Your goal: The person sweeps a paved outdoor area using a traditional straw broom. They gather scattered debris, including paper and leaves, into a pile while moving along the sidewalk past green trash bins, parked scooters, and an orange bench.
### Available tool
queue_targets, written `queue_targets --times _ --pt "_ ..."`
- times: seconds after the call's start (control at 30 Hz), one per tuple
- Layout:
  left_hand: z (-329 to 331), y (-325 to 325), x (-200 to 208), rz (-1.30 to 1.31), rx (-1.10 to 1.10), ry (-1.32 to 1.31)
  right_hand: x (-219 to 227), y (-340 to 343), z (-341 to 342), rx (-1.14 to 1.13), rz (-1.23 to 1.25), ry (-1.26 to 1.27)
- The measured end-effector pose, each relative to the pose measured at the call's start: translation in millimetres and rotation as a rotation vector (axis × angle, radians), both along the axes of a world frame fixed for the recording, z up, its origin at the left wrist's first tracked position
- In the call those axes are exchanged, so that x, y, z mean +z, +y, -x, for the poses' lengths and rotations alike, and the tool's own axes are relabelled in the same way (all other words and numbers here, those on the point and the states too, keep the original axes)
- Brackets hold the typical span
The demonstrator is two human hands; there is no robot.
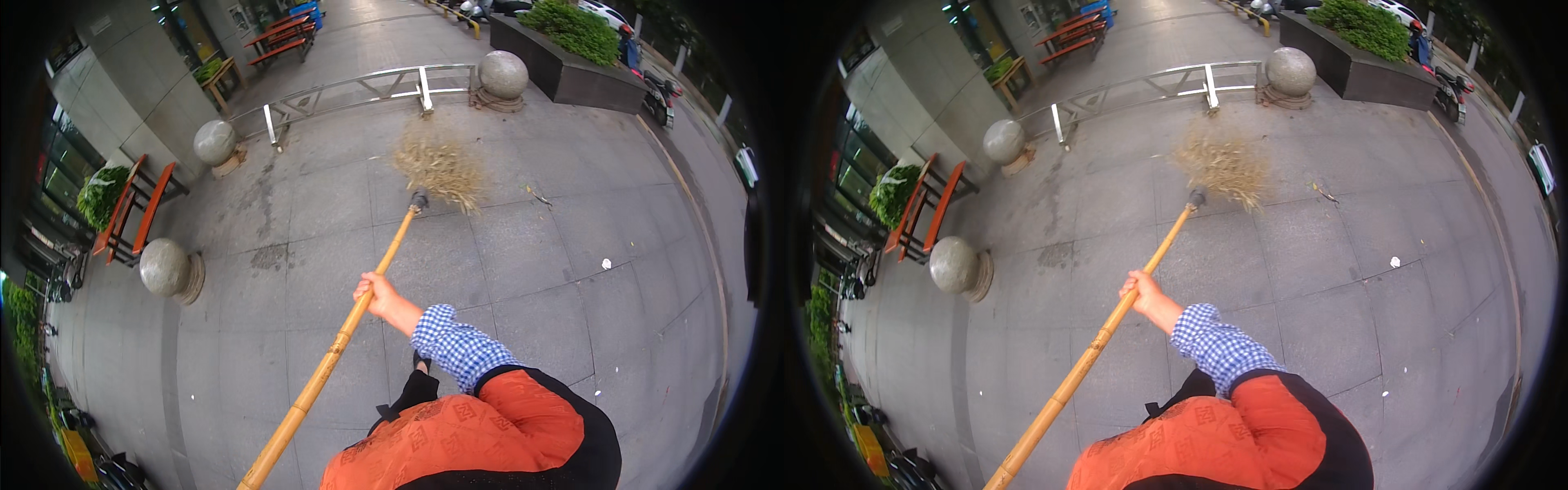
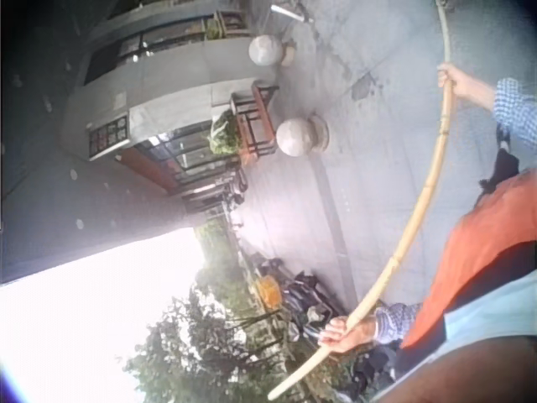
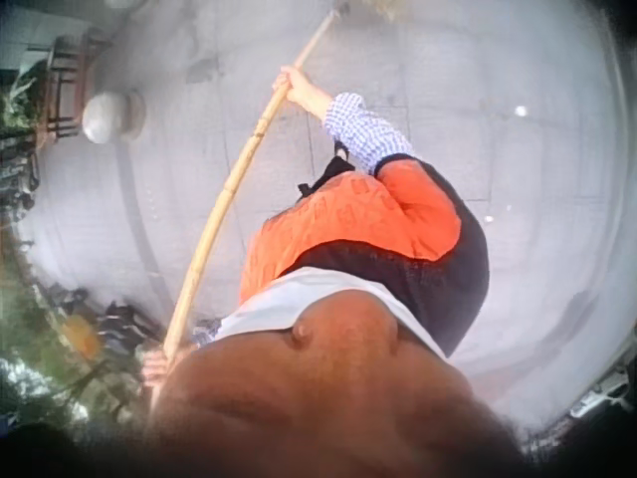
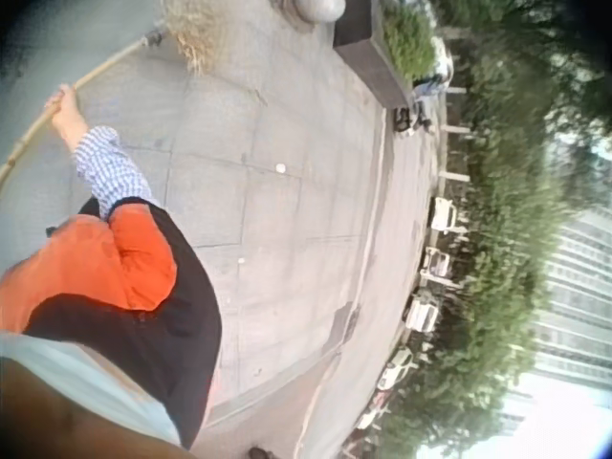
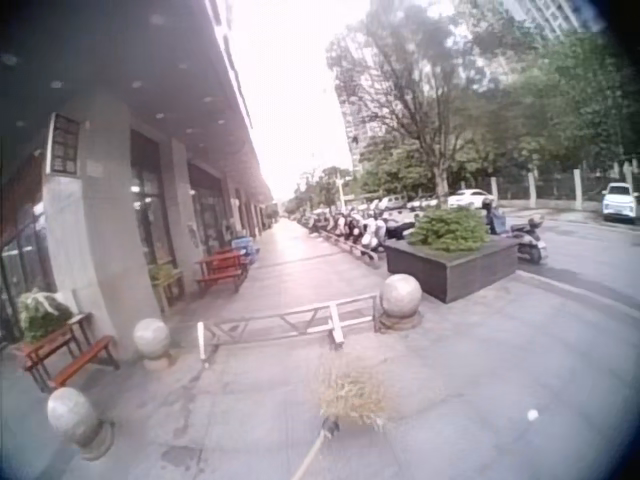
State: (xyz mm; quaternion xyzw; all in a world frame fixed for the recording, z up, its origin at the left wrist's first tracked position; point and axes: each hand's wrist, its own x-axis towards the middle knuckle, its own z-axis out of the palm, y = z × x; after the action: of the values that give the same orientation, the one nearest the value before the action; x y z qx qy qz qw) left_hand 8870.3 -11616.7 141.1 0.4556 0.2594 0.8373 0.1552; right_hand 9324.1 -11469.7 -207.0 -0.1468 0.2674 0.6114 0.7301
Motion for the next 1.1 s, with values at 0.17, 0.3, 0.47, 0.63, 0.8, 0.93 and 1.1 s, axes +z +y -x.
queue_targets --times 0.17,0.3,0.47,0.63,0.8,0.93,1.1 --pt "-133 90 -3 0.06 -0.026 0.001 -27 51 -38 -0.052 0.131 -0.077" --pt "-183 165 12 0.063 -0.187 0.064 -41 -9 -85 -0.195 -0.021 0.052" --pt "-312 209 0 -0.028 -0.996 -0.024 -64 -146 -166 -0.477 -0.086 0.116" --pt "-473 204 -90 0.458 -1.526 -0.205 -113 -306 -272 -0.938 0.23 0.103" --pt "-588 207 -133 0.849 -1.565 -0.161 -101 -373 -354 -1.003 0.657 0.107" --pt "-633 233 -111 0.719 -1.536 -0.188 -62 -347 -416 -1.011 0.411 0.105" --pt "-617 281 -67 0.568 -1.311 -0.258 -1 -230 -493 -0.797 0.127 0.011"
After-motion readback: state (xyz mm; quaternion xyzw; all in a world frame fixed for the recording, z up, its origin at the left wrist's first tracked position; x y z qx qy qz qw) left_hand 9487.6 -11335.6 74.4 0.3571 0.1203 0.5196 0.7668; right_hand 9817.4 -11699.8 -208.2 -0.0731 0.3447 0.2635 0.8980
